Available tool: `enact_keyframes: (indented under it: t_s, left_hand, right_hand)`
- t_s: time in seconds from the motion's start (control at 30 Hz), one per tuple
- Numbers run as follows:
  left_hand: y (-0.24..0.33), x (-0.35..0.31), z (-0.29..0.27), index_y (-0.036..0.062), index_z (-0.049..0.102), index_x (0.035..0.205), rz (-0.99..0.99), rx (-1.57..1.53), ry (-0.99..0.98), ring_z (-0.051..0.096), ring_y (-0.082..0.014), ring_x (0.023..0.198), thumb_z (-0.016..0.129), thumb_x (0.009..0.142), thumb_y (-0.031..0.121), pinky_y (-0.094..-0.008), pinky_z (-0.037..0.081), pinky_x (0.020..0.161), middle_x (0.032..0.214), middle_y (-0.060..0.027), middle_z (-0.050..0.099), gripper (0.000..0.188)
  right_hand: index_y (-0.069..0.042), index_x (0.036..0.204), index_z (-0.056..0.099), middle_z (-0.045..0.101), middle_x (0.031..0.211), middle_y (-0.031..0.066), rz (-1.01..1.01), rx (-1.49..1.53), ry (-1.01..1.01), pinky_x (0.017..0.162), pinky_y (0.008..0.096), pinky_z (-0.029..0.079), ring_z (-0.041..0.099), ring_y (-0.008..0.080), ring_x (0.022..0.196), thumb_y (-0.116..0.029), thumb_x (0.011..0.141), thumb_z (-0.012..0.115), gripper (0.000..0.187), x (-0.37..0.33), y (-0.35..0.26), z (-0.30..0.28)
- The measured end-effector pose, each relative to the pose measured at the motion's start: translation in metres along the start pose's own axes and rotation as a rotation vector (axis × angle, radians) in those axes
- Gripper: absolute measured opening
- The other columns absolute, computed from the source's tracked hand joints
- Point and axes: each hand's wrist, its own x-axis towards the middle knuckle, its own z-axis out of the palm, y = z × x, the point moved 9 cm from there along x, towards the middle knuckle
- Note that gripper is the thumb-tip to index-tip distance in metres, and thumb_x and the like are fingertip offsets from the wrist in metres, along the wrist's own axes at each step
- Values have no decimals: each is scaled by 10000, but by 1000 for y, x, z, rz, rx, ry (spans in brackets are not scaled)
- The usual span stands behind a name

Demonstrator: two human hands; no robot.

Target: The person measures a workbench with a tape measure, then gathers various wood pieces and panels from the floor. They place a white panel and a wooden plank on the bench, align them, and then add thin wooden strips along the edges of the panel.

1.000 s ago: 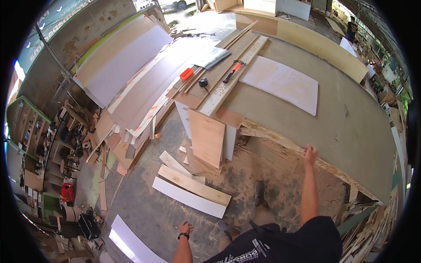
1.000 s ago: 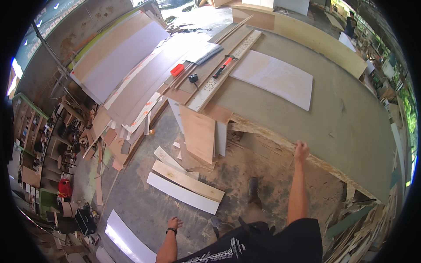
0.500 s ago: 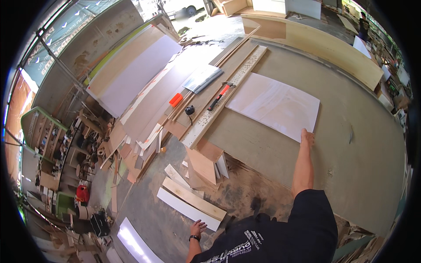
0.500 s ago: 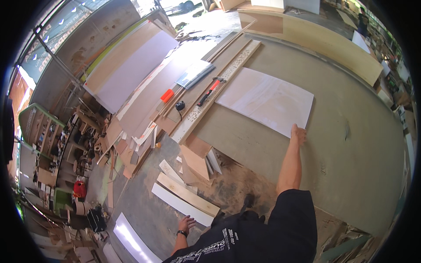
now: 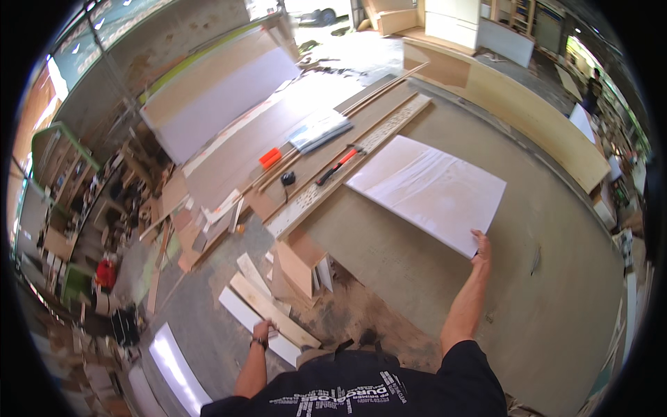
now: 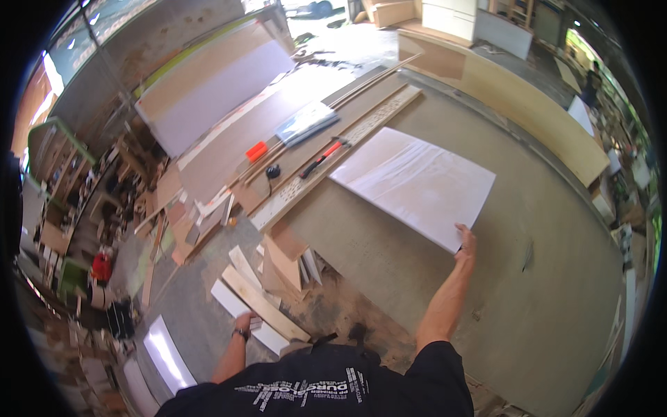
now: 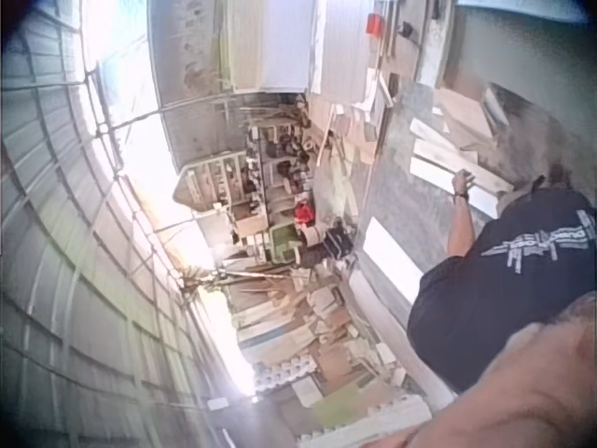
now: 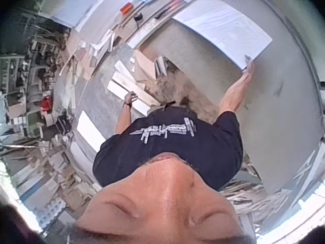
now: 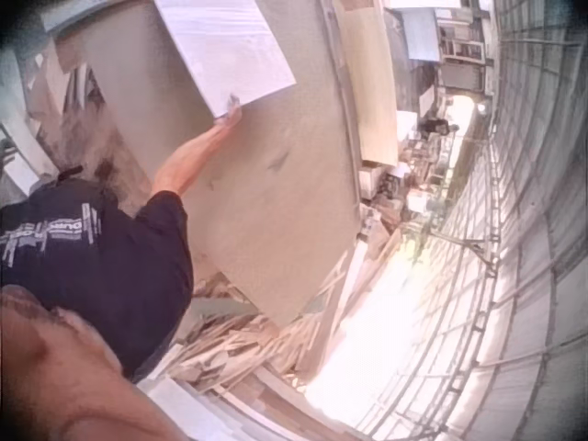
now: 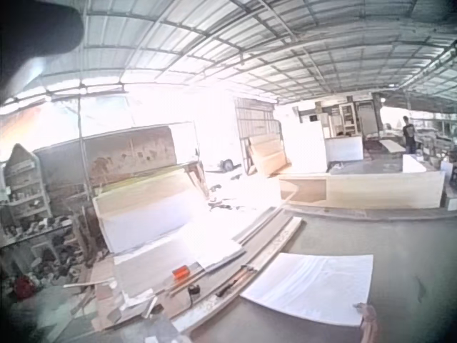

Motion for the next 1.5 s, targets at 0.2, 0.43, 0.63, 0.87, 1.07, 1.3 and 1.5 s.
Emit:
enact_keyframes:
  t_s: [0.2,0.43,0.63,0.87,1.07,1.3,1.5]
  left_hand:
    - [111,-32,121,22,538,1341,132,-145,-274,716,-236,883,542,965,135,-354,581,718,1060,-114,711,393]
    - [76,-30,108,18,543,1323,155,-269,-363,716,-253,910,570,975,191,-347,584,747,1066,-122,693,389]
    - [-56,-6,-6,5,565,1218,-124,-576,80,697,-322,909,519,974,171,-448,575,791,1050,-193,681,298]
    - [-210,-14,-78,-45,591,1120,-463,-270,197,693,-358,802,551,929,152,-523,564,714,1029,-208,656,278]
    - [-200,-12,-107,-23,603,1186,-223,-106,92,707,-256,710,542,935,107,-370,578,564,907,-123,689,289]
    - [-228,-72,-203,-27,570,1269,-80,-425,283,713,-255,778,563,893,105,-360,581,649,956,-155,698,398]
    - [-378,-247,-233,56,620,927,-348,-612,645,690,-302,755,541,935,167,-438,568,612,820,-143,676,136]
  right_hand:
    - [38,1225,554,635,1106,134,-59,-29,-308,962,388,503,631,281,1030,-263,838,705,513,-49,-116,87]
    - [78,1193,537,619,1077,177,-288,-62,-361,974,397,499,625,311,1033,-140,736,621,513,-87,-250,172]
    - [51,1150,573,625,1015,130,-339,-317,-575,875,342,511,636,237,916,-287,858,623,449,-235,-379,158]
    - [-28,1082,592,639,921,92,-525,-440,-470,692,333,563,658,192,786,-272,901,605,304,-435,-359,297]
    - [-46,825,611,521,760,29,-463,-685,-695,640,271,414,523,127,709,-165,710,589,168,-456,-186,492]
    - [16,753,678,602,670,53,-245,-810,-1201,561,331,477,587,184,618,-113,646,690,169,-488,159,660]
    - [-4,879,720,675,720,167,-472,-948,-1200,614,376,512,652,248,645,-103,698,670,212,-461,381,676]
